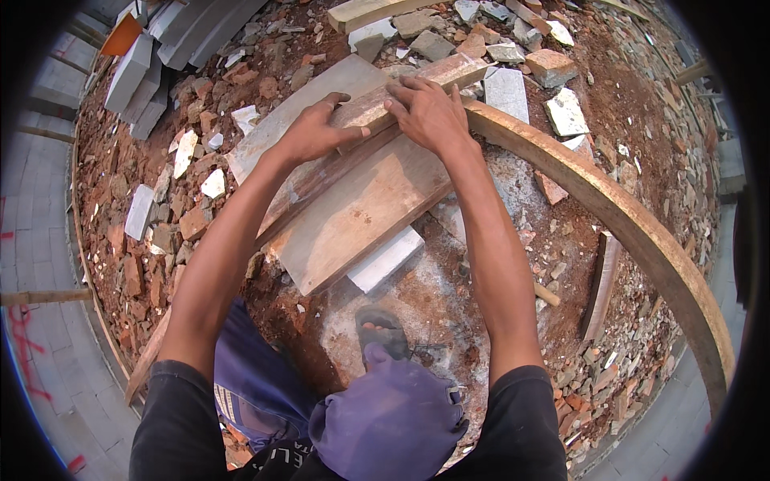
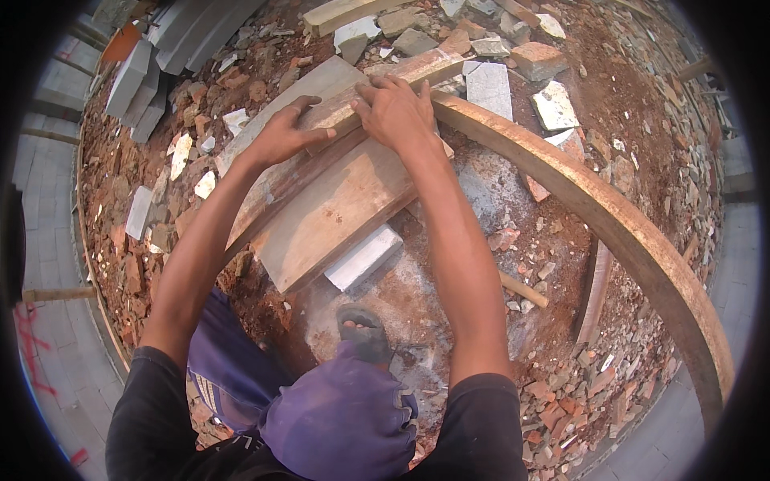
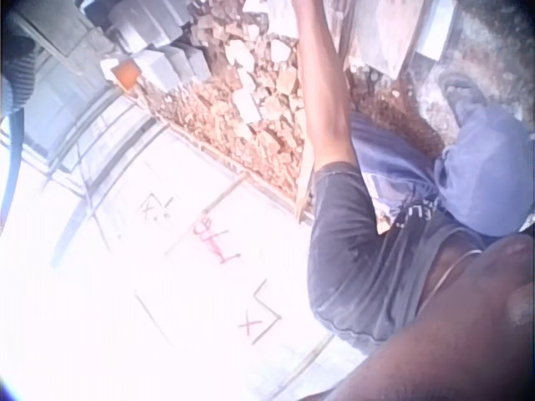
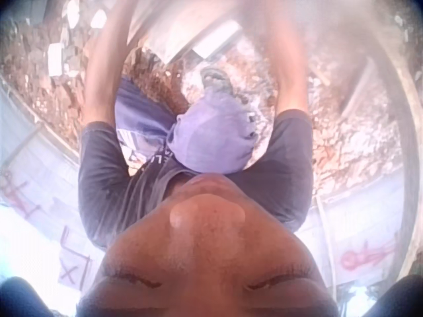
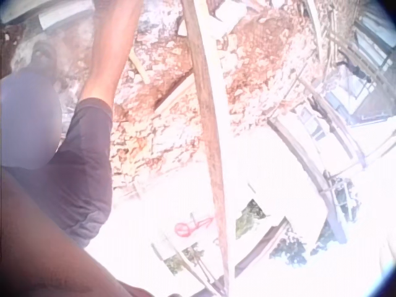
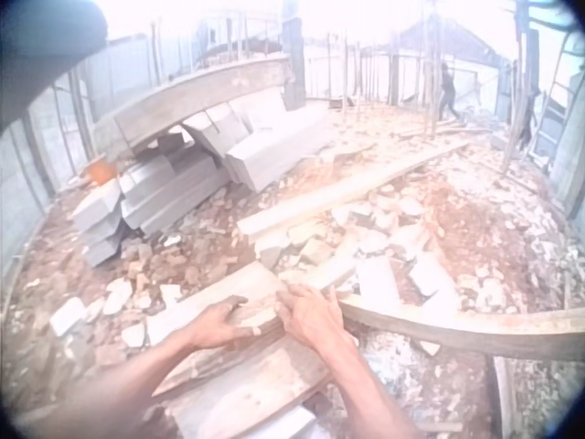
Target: The person gathers wooden planks and a hammer at a construction site, then sits on the ground to assemble a small wooden frame. They align the pieces and hammer nails to secure the joints.
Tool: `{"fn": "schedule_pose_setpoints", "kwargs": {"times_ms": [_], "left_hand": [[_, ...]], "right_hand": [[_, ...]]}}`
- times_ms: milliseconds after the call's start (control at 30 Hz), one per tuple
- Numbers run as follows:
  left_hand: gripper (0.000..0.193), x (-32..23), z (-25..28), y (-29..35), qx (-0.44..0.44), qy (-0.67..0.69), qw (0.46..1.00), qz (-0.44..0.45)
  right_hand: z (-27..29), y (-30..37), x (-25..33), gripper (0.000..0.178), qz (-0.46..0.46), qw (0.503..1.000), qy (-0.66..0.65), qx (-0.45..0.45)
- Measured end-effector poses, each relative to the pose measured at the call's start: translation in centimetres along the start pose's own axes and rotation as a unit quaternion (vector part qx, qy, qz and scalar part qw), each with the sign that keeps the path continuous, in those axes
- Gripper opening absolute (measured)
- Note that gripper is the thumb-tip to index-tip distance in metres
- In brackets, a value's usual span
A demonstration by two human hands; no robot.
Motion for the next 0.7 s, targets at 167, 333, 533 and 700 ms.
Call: {"fn": "schedule_pose_setpoints", "kwargs": {"times_ms": [167,333,533,700], "left_hand": [[0.093,0.6,-2.5,2.0,-0.054,-0.019,0.998,-0.039],[0.093,1.6,-2.4,2.4,-0.104,-0.003,0.994,-0.043],[0.092,0.9,-1.7,4.0,-0.140,0.041,0.989,0.036],[0.088,0.6,-2.3,4.4,-0.137,0.114,0.982,0.054]], "right_hand": [[-0.2,0.3,0.2,0.050,0.004,1.000,0.024,-0.011],[-0.5,0.4,1.7,0.072,-0.011,0.999,0.047,-0.002],[-0.7,0.3,1.5,0.086,-0.023,0.998,0.051,0.004],[-0.2,0.2,1.0,0.079,-0.019,0.998,0.051,-0.025]]}}
Point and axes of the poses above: each hand's wrist, its own y-axis away from the middle knuckle, its own z-axis out of the back of the hand, x = y × z, the point moved 9 cm from there along -y, towards the middle knuckle, and after that the axes turned 7 degrees about -y, right-handed, at the moved point
